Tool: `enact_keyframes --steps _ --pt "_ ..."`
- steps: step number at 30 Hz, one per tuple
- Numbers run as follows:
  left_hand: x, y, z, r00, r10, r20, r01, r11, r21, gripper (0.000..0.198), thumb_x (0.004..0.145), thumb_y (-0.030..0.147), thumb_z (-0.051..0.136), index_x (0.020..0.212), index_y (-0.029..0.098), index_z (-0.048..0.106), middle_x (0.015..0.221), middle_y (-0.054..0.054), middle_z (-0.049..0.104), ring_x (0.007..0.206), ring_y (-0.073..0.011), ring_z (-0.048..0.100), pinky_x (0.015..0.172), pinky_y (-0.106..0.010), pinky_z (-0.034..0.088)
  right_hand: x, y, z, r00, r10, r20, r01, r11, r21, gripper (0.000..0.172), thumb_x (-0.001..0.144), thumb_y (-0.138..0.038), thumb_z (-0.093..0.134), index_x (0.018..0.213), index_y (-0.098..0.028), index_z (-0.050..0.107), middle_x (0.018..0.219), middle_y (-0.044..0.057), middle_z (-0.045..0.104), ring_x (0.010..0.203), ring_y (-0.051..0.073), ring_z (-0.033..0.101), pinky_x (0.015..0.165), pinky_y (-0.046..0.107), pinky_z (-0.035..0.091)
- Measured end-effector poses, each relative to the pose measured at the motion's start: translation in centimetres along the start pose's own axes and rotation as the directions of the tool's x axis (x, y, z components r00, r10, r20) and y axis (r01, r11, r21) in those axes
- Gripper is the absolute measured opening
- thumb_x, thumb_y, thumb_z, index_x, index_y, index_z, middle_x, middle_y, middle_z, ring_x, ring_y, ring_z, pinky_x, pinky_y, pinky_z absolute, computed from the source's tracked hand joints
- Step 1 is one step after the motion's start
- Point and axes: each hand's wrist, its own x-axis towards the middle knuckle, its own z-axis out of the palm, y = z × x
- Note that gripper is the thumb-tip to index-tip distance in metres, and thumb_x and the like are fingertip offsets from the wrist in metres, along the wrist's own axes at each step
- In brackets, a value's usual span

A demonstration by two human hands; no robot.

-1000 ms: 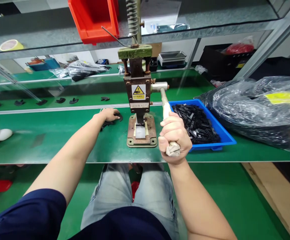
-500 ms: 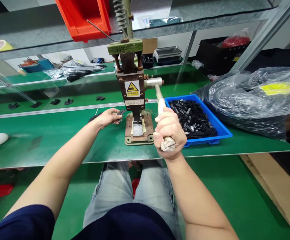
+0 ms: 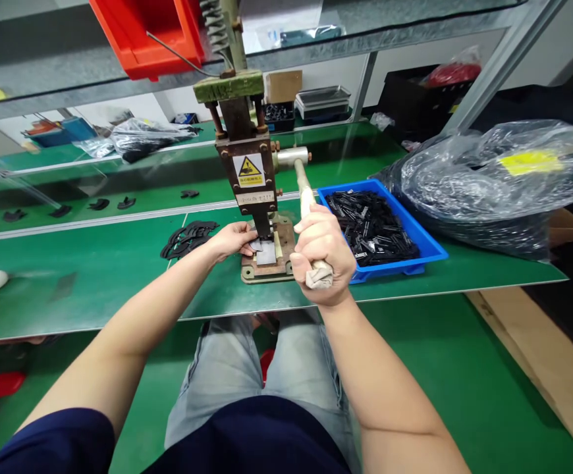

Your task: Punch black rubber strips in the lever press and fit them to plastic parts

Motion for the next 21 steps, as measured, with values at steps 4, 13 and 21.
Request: enact_keyframes --steps 4,13,21 --pt "0.3 0.4 0.2 0.999 -0.026 0.023 0.025 0.998 0.065 0.031 0.099 0.032 0.082 0.089 0.02 0.055 0.06 0.002 0.066 0.049 -0.0135 0.069 0.047 -0.017 0.051 0.0 -0.1 0.2 1.0 0.015 -0.015 -0.014 0.999 0.033 0.023 0.093 -0.03 0.071 0.076 -0.025 0.056 0.073 -0.004 0.064 0.089 0.02 0.071 0.112 0.06 0.058" --pt "1.4 0.4 0.7 0.995 -0.1 0.003 0.097 0.974 0.207 0.022 0.101 0.037 0.078 0.099 0.02 0.064 0.059 0.0 0.067 0.043 -0.0117 0.062 0.045 -0.017 0.044 0.1 -0.4 0.4 0.998 0.034 -0.049 -0.033 0.999 0.03 0.025 0.091 -0.031 0.072 0.074 -0.024 0.056 0.07 -0.004 0.062 0.085 0.021 0.07 0.108 0.057 0.059" --pt "-0.6 -1.0 1.0 0.997 0.062 0.05 -0.066 0.995 0.079 0.018 0.108 0.035 0.062 0.098 0.021 0.055 0.069 -0.001 0.068 0.051 -0.0137 0.063 0.051 -0.023 0.049 0.6 -0.1 0.2 1.0 -0.026 -0.013 0.026 0.999 0.047 0.019 0.086 -0.023 0.072 0.075 -0.023 0.057 0.071 -0.002 0.063 0.084 0.021 0.069 0.106 0.058 0.056"
